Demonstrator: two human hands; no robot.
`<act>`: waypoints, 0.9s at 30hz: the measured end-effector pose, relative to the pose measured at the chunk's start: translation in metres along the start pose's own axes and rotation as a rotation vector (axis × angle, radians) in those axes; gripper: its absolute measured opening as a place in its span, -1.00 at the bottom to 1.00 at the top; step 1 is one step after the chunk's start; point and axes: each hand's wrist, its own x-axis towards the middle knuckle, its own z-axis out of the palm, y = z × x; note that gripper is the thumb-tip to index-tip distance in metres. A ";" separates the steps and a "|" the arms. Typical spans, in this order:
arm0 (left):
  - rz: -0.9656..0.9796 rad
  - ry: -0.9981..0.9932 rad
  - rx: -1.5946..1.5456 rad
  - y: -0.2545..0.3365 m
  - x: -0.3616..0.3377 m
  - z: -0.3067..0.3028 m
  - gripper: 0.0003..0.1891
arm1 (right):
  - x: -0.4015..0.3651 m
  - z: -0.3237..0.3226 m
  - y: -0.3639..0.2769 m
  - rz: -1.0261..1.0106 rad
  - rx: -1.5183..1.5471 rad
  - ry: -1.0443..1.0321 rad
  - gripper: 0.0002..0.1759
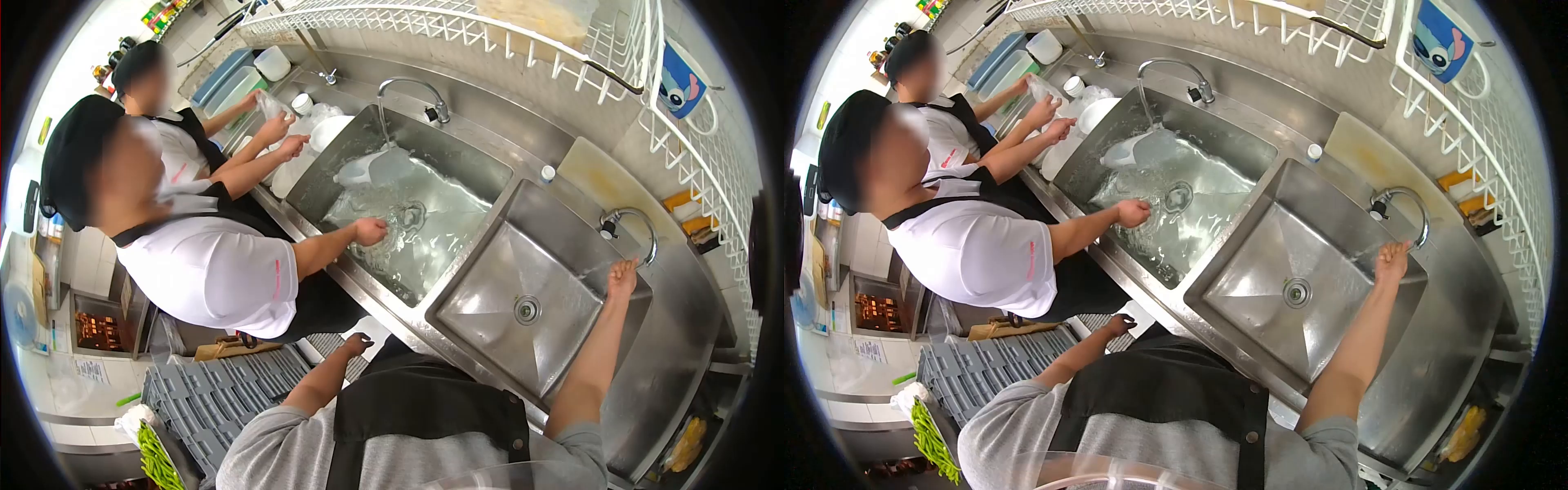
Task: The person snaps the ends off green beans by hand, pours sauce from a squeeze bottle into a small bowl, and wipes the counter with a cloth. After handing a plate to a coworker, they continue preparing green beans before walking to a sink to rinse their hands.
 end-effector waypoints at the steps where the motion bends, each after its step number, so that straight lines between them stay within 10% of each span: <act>1: 0.026 0.016 0.012 0.002 0.000 0.001 -0.47 | -0.005 0.009 0.007 -0.035 -0.017 0.148 -0.70; 4: 0.050 0.052 0.039 0.007 -0.001 0.003 -0.47 | -0.010 0.009 0.008 0.051 -0.134 0.262 -0.90; 11: 0.032 0.066 0.024 -0.008 0.006 0.003 -0.47 | 0.037 -0.090 0.030 0.016 -0.426 0.289 -0.54; 27: 0.052 -0.069 -0.333 -0.048 0.030 0.011 -0.61 | -0.037 0.022 0.023 -0.118 -0.256 0.327 -0.73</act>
